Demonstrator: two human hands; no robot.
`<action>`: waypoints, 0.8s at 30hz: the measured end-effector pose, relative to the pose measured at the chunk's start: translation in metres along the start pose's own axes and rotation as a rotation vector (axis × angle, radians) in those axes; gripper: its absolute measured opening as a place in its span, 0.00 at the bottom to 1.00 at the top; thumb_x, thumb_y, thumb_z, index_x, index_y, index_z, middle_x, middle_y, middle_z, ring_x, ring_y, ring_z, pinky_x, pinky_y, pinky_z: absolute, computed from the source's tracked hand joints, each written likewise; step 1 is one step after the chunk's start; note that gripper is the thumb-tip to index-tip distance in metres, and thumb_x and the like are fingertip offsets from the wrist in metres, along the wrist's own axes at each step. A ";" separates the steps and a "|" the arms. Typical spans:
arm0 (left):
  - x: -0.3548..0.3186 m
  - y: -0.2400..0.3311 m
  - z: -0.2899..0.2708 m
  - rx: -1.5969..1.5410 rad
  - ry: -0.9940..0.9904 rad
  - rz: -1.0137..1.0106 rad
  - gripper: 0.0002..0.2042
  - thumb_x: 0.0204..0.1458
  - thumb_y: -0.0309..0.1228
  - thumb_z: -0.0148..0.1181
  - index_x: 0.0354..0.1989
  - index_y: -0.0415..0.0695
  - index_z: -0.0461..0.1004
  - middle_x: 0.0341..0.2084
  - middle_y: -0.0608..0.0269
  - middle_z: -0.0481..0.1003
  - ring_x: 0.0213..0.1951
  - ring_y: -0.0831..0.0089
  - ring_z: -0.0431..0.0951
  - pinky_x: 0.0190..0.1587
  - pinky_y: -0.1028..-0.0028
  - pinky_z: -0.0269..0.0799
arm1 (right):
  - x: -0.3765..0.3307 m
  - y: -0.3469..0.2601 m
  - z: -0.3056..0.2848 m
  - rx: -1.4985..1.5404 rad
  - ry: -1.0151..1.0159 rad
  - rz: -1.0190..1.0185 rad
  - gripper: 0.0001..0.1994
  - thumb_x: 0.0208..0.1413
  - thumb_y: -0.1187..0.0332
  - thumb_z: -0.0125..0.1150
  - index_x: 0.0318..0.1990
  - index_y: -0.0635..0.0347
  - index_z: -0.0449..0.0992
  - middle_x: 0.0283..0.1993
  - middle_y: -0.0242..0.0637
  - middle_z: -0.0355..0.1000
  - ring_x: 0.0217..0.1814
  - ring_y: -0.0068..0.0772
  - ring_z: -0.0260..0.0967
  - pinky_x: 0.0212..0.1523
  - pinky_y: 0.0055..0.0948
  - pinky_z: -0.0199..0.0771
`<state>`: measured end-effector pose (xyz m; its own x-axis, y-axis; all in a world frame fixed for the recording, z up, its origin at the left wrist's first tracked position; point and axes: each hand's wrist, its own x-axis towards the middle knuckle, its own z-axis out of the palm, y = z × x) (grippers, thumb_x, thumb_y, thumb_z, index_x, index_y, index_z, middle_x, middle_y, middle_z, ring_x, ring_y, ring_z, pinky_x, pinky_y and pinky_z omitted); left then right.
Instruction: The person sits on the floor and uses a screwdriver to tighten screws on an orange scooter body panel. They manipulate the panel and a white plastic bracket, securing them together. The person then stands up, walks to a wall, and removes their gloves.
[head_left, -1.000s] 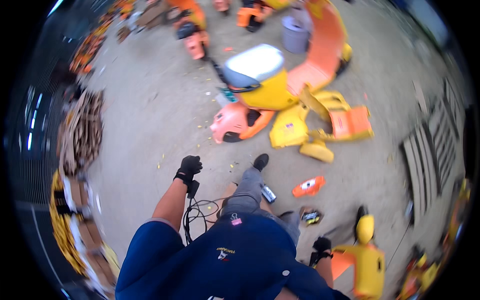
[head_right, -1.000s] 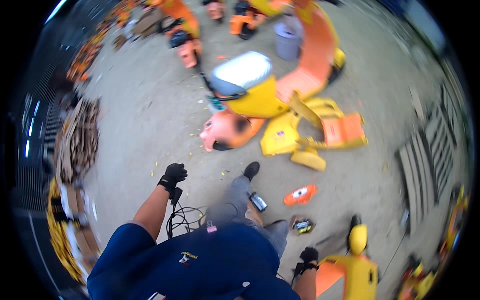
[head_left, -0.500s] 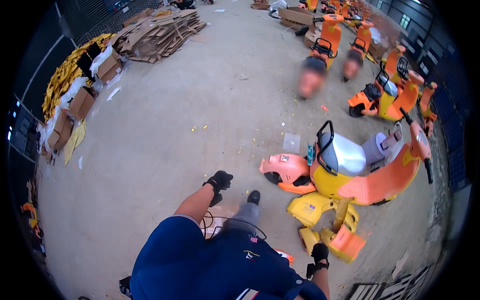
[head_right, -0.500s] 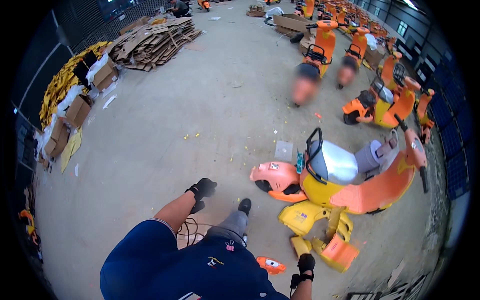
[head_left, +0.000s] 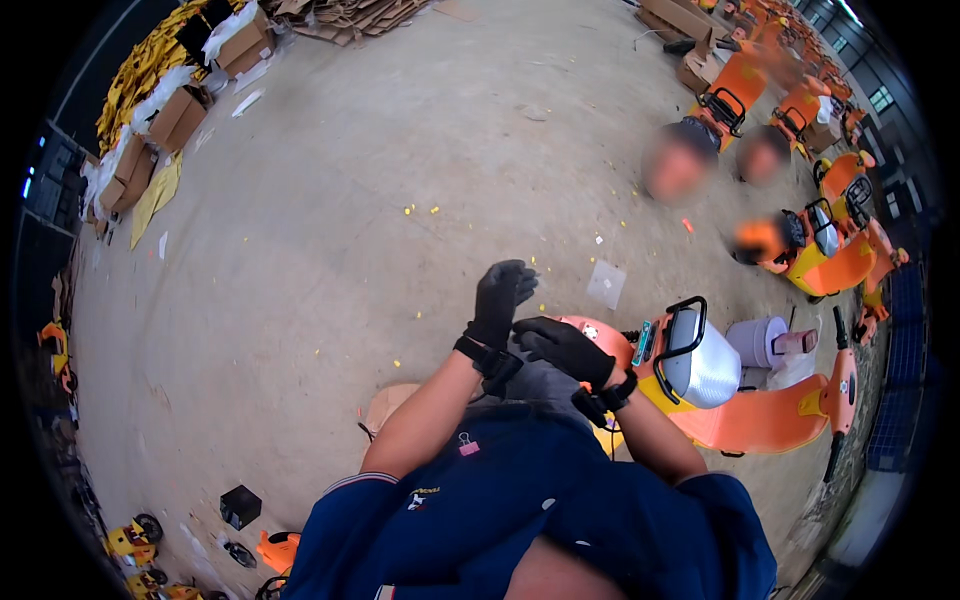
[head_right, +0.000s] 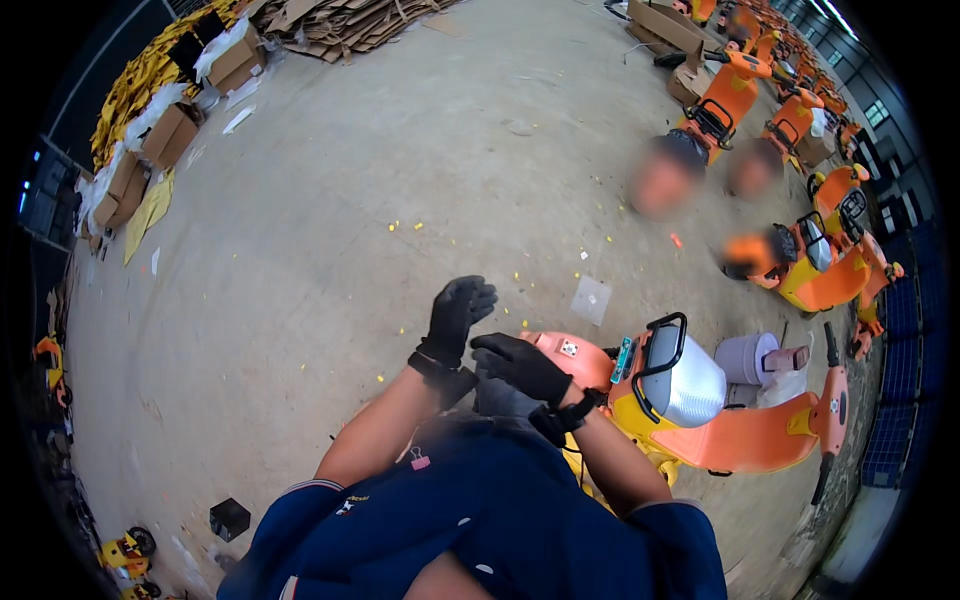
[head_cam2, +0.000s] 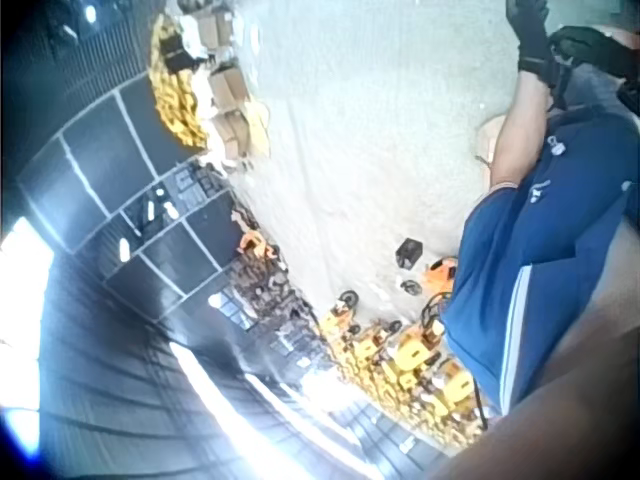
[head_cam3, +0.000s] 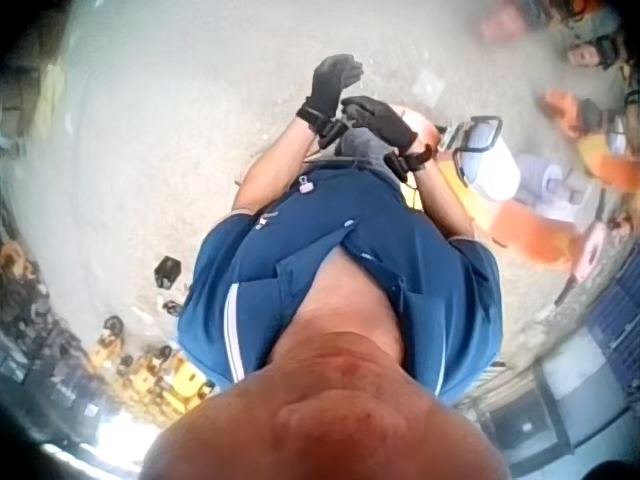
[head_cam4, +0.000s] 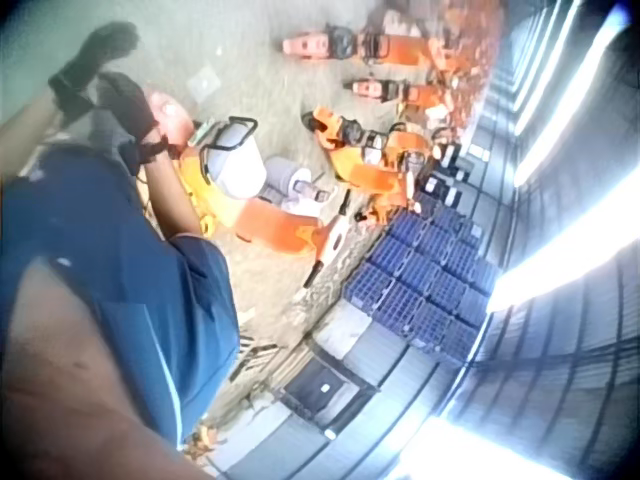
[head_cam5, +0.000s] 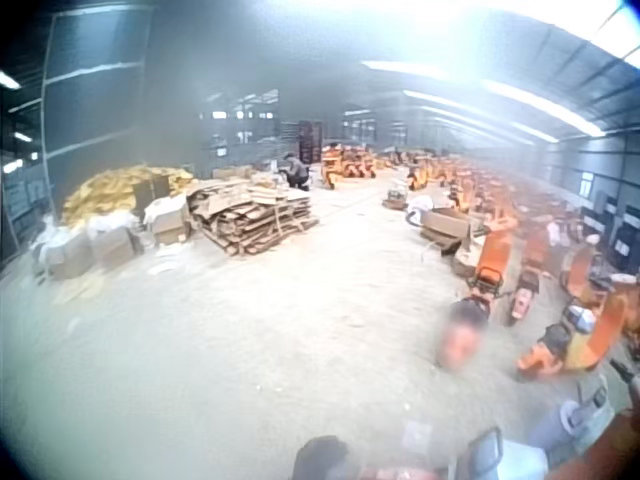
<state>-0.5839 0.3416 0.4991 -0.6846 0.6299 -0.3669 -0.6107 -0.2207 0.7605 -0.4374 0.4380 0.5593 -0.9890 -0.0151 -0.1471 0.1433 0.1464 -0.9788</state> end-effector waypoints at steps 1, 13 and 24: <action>0.006 0.019 0.003 0.027 0.077 0.038 0.16 0.63 0.37 0.53 0.51 0.38 0.69 0.44 0.49 0.76 0.46 0.59 0.79 0.52 0.63 0.76 | 0.020 -0.005 0.002 0.038 -0.055 0.003 0.20 0.66 0.64 0.54 0.61 0.66 0.67 0.52 0.41 0.73 0.53 0.27 0.70 0.53 0.28 0.71; 0.206 0.111 0.064 0.084 0.178 0.282 0.16 0.63 0.34 0.55 0.53 0.37 0.68 0.43 0.52 0.76 0.44 0.65 0.79 0.51 0.67 0.75 | 0.195 -0.031 -0.152 0.407 -0.212 0.030 0.21 0.61 0.67 0.61 0.57 0.68 0.66 0.53 0.43 0.73 0.52 0.31 0.71 0.55 0.32 0.70; 0.459 0.208 0.154 0.907 0.076 0.676 0.12 0.59 0.33 0.58 0.45 0.38 0.74 0.32 0.62 0.77 0.33 0.80 0.75 0.33 0.77 0.71 | 0.371 -0.056 -0.353 0.524 -0.174 0.124 0.26 0.63 0.61 0.59 0.62 0.69 0.63 0.57 0.46 0.71 0.57 0.36 0.70 0.58 0.38 0.71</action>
<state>-0.9642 0.6993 0.5716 -0.8057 0.5329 0.2585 0.3865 0.1424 0.9112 -0.8254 0.7731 0.6096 -0.9495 -0.1982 -0.2434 0.3008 -0.3526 -0.8861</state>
